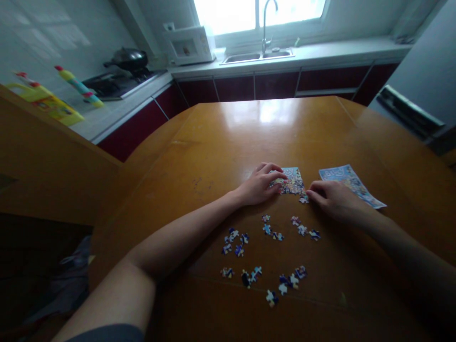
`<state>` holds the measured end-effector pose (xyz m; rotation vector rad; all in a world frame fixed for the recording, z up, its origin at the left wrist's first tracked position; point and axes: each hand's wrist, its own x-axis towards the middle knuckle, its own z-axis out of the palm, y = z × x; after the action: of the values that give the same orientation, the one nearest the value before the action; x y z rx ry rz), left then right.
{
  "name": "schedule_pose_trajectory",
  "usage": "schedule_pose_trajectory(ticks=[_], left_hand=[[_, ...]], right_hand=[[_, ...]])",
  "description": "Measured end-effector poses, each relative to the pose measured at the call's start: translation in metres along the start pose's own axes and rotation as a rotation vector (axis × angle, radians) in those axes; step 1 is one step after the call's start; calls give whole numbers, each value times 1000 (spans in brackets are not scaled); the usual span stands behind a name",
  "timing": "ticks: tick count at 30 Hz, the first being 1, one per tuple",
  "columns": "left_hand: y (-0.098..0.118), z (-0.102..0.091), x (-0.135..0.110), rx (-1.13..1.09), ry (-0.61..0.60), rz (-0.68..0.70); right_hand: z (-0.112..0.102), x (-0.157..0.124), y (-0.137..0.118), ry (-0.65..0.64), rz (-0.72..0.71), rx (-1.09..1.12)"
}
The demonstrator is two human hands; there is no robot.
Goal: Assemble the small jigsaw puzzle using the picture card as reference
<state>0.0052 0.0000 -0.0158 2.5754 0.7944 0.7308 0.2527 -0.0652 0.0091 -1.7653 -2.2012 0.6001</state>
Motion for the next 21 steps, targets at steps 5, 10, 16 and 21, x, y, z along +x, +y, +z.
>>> schedule_pose_trajectory(ticks=[5, 10, 16, 21], left_hand=[[-2, 1, 0, -5, -1, 1], [-2, 1, 1, -12, -7, 0], [0, -1, 1, -13, -13, -9], [-1, -1, 1, -10, -12, -13]], right_hand=[[-1, 0, -2, -5, 3, -4], [-2, 0, -3, -17, 7, -9], [-2, 0, -4, -20, 17, -5], [-2, 0, -4, -13, 13, 11]])
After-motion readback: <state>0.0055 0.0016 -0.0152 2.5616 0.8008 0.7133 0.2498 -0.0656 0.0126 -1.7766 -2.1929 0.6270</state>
